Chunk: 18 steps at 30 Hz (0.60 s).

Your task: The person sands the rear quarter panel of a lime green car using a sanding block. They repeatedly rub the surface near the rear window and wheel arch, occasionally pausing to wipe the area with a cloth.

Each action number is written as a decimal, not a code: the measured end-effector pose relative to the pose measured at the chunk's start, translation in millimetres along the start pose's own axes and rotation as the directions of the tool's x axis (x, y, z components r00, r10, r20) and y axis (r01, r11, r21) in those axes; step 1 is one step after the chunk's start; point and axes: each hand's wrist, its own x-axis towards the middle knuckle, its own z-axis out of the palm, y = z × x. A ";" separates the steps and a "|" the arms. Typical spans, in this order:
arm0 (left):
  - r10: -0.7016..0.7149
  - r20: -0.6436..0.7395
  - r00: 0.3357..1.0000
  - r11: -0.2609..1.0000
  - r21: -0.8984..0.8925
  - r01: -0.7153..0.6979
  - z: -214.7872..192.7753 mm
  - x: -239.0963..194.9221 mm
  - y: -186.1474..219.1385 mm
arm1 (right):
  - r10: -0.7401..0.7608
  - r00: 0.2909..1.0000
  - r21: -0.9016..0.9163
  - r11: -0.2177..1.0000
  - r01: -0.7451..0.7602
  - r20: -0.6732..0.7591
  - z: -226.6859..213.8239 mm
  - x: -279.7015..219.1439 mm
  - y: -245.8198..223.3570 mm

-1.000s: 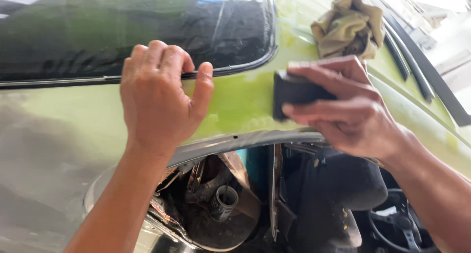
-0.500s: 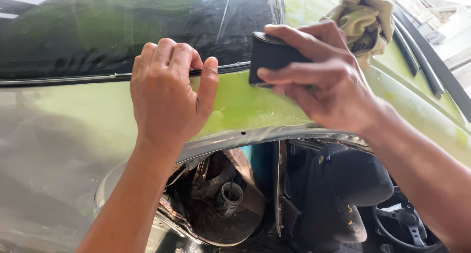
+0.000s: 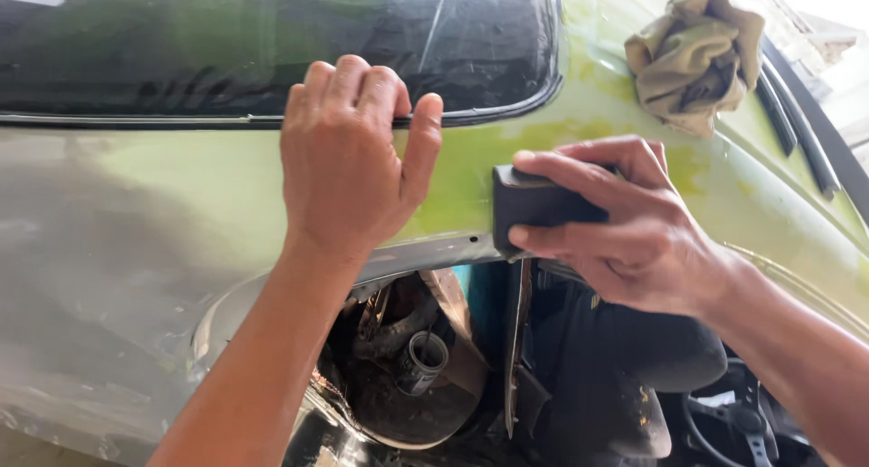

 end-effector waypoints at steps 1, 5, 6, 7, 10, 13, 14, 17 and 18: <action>-0.002 -0.008 1.000 1.000 0.009 0.002 -3.4 -0.5 -1.9 | -0.012 1.000 -0.001 1.000 0.012 -0.003 1.5 19.2 7.0; -0.004 0.003 1.000 0.999 -0.053 0.004 0.5 -2.8 2.0 | 0.008 0.998 -0.003 1.000 -0.008 -0.070 3.6 40.7 10.6; -0.003 -0.034 0.999 0.997 -0.081 0.000 -0.8 -1.7 -0.6 | 0.019 0.995 -0.002 1.000 -0.019 -0.100 5.1 42.8 7.1; -0.003 -0.031 1.000 0.997 -0.076 0.001 -0.8 -1.5 0.2 | 0.019 0.995 0.003 1.000 -0.018 -0.102 4.1 31.0 -0.5; -0.023 -0.019 1.000 0.999 -0.036 0.022 -5.4 0.8 -1.4 | -0.033 0.999 -0.010 0.999 0.033 -0.026 2.7 26.6 -7.8; -0.019 -0.036 0.999 0.995 -0.095 0.015 -3.8 2.1 0.8 | -0.052 0.998 -0.063 0.997 0.049 -0.045 8.1 52.4 3.6; -0.025 -0.048 0.999 0.990 -0.140 0.018 -4.0 1.5 0.6 | -0.026 0.997 -0.012 1.000 0.025 -0.070 11.5 56.3 4.9; -0.036 -0.061 0.997 0.979 -0.200 0.024 -5.6 3.0 -1.2 | 0.001 0.998 0.017 1.000 0.000 -0.060 12.5 37.4 -9.9; -0.043 -0.067 0.997 0.977 -0.211 0.028 -7.9 3.6 -3.2 | -0.007 1.000 -0.005 1.000 0.007 -0.025 11.5 28.2 -17.7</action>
